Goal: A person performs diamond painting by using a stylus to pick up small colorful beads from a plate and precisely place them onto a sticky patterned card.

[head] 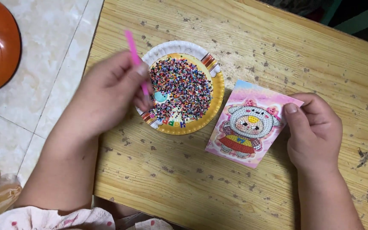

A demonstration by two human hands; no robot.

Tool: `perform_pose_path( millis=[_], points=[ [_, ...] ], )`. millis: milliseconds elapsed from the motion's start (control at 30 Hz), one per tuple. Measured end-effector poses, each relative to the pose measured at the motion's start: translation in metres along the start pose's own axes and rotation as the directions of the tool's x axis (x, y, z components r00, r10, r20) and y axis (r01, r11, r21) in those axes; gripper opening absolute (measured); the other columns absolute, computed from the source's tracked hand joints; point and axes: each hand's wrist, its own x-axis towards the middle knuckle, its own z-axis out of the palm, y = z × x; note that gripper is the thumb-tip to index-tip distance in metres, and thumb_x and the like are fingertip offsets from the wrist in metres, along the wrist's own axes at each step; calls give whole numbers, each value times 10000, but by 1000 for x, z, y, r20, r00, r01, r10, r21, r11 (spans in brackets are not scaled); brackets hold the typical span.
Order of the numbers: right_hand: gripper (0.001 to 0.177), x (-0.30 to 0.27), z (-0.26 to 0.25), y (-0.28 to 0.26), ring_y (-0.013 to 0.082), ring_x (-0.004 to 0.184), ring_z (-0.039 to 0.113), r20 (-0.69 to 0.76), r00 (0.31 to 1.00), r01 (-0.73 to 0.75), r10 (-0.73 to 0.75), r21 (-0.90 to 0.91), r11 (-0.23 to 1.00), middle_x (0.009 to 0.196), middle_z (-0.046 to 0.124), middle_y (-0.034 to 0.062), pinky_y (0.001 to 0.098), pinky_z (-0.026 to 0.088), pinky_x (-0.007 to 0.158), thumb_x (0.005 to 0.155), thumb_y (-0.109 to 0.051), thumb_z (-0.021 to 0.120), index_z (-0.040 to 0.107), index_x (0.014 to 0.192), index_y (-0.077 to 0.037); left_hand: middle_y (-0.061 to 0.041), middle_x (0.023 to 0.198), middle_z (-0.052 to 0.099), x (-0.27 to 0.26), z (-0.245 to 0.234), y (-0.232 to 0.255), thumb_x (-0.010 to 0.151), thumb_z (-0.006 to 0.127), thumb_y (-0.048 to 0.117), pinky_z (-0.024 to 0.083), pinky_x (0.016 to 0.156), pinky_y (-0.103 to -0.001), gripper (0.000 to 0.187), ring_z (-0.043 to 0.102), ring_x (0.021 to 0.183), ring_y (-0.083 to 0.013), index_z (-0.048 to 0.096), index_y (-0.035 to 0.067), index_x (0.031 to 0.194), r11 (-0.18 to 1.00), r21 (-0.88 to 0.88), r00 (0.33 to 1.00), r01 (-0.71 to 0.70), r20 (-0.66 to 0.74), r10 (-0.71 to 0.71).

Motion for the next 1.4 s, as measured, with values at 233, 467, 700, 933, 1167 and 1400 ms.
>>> perform_pose_path(
  millis=[233, 467, 700, 933, 1167, 1400],
  points=[
    [63, 0, 0, 0, 64, 699, 499, -22, 999, -32, 32, -7, 999, 792, 572, -7, 205, 433, 664, 985, -93, 532, 578, 965, -55, -16, 773, 614, -3, 10, 4, 965, 454, 114, 479, 682, -237, 171, 576, 705, -104, 596, 73, 880, 969, 117, 976, -216, 63, 210],
    [83, 0, 0, 0, 88, 705, 531, -12, 1000, -11, 11, -12, 1000, 820, 596, 22, 225, 462, 661, 990, -112, 540, 578, 994, -38, -50, 707, 614, -3, 10, 7, 970, 467, 158, 533, 548, -223, 198, 618, 596, -129, 567, 62, 830, 1000, -10, 994, -19, 108, 20],
    [65, -1, 1, 0, 83, 701, 520, -19, 1000, -19, 19, 6, 1000, 806, 581, 14, 218, 453, 662, 988, -85, 527, 574, 982, -41, -56, 834, 640, -3, 9, 5, 980, 436, 132, 512, 717, -239, 181, 617, 768, -133, 587, 48, 927, 977, 5, 977, -213, -25, 213],
    [75, 0, 1, -2, 91, 687, 529, -17, 999, -27, 27, -12, 1000, 799, 592, 24, 225, 461, 647, 984, -102, 530, 575, 978, -42, -71, 805, 639, -2, 9, 1, 980, 457, 154, 534, 667, -216, 162, 625, 705, -126, 557, 47, 910, 974, -91, 972, -207, -134, 194],
    [78, 0, 1, -1, 88, 660, 509, -24, 999, -28, 28, -5, 1000, 769, 575, 22, 222, 451, 626, 979, -105, 531, 574, 973, -40, -32, 692, 632, -2, 8, 2, 905, 613, 41, 489, 583, -178, 33, 593, 623, -66, 597, 60, 884, 990, 47, 978, -136, -155, 142],
    [71, 0, 1, -1, 83, 690, 520, -27, 999, -30, 30, -22, 999, 797, 588, 19, 218, 451, 657, 984, -99, 535, 579, 983, -43, 36, 680, 617, -8, 6, 5, 830, 696, 71, 446, 578, -183, 58, 554, 644, -34, 661, 117, 837, 953, 301, 986, -22, -151, 70]
  ],
)
